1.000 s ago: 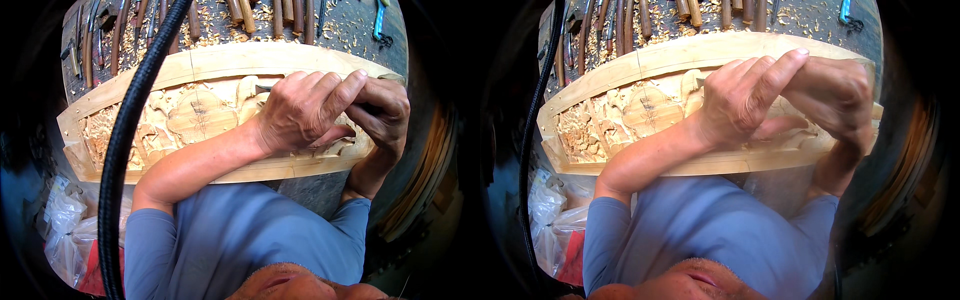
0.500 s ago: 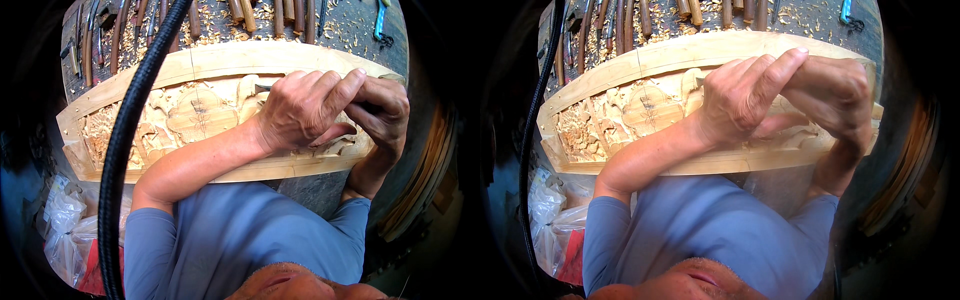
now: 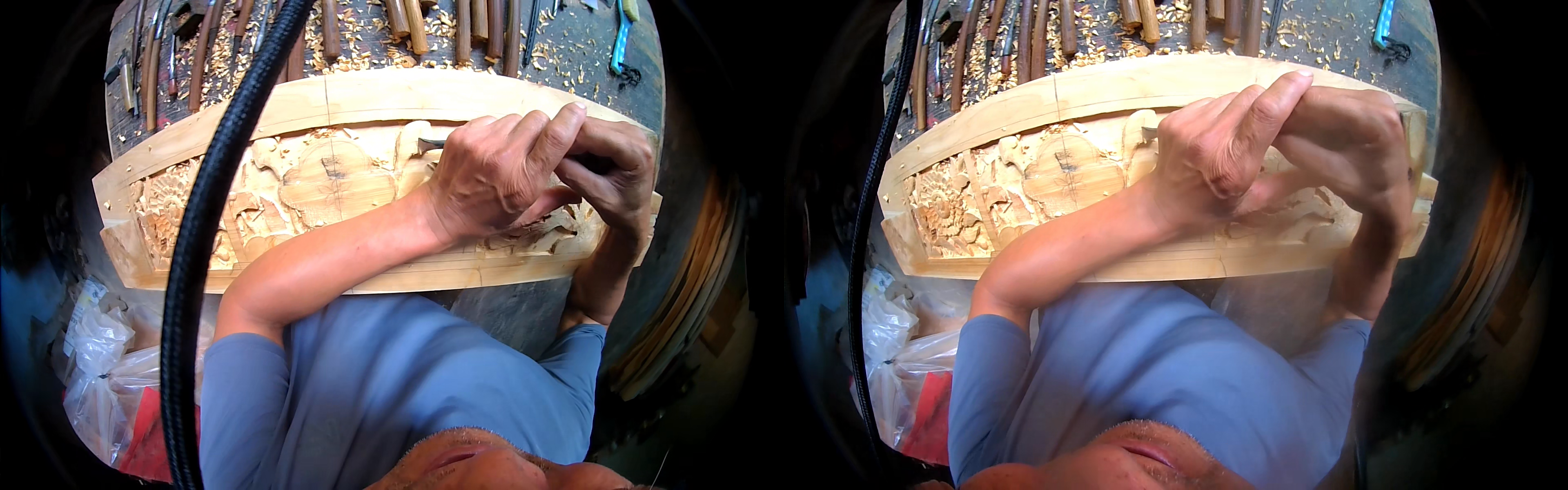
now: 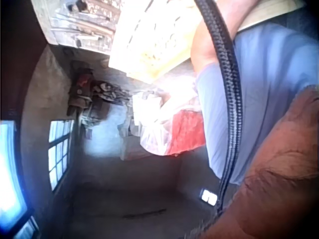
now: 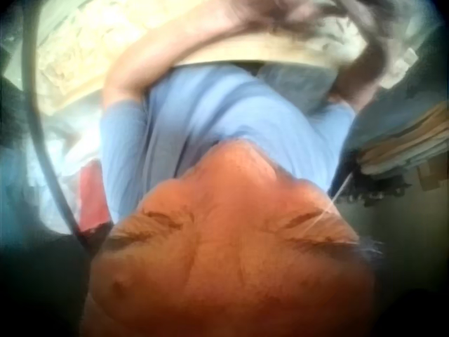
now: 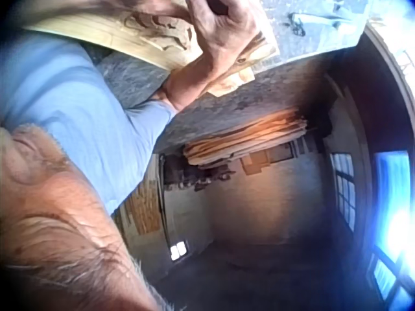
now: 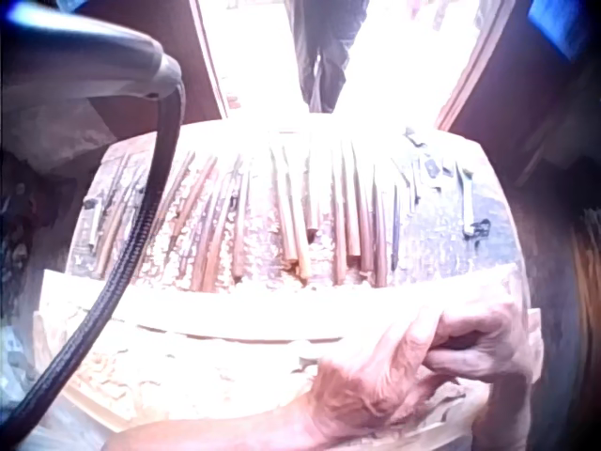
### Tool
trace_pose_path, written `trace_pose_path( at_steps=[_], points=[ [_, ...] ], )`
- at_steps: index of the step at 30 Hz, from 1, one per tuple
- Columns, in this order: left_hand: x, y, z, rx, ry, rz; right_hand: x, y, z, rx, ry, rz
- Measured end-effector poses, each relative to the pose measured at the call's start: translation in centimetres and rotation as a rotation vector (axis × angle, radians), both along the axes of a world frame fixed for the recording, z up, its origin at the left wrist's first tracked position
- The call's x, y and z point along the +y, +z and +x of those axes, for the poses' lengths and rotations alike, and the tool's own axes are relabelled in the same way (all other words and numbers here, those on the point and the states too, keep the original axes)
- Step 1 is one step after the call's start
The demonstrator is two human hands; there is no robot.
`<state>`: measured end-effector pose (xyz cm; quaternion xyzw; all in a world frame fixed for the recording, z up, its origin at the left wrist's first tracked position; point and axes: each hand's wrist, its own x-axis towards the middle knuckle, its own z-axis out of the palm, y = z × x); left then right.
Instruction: The person carves a floral design into a rectangular wooden board using a chisel and a mallet. They repeatedly strike the chisel to remove wood shavings and refine the details of the flower petals and leaves. The person occasionally pauses to brush away wood chips from the surface.
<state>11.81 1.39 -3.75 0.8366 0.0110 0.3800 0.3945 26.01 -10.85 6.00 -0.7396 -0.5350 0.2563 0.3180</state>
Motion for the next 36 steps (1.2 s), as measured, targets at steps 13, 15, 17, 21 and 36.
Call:
trace_pose_path(
  at_steps=[13,15,17,21,36],
  points=[
    [-1.8,2.7,-1.9,-0.320,-0.302,-0.131,-6.7,4.6,-7.4,-0.211,-0.212,0.218],
    [-2.5,3.6,-2.9,-0.309,-0.374,-0.238,-5.2,6.0,-10.7,-0.265,-0.371,0.197],
    [-2.7,5.2,-4.0,-0.260,-0.430,-0.320,-4.5,6.5,-13.0,-0.335,-0.516,0.233],
    [-1.7,7.5,-6.0,-0.212,-0.424,-0.276,-4.8,4.7,-14.9,-0.440,-0.605,0.496],
    [9.5,5.6,-21.3,0.526,-0.140,-1.487,10.3,-6.0,-20.9,-0.290,-0.019,0.575]
  ],
)
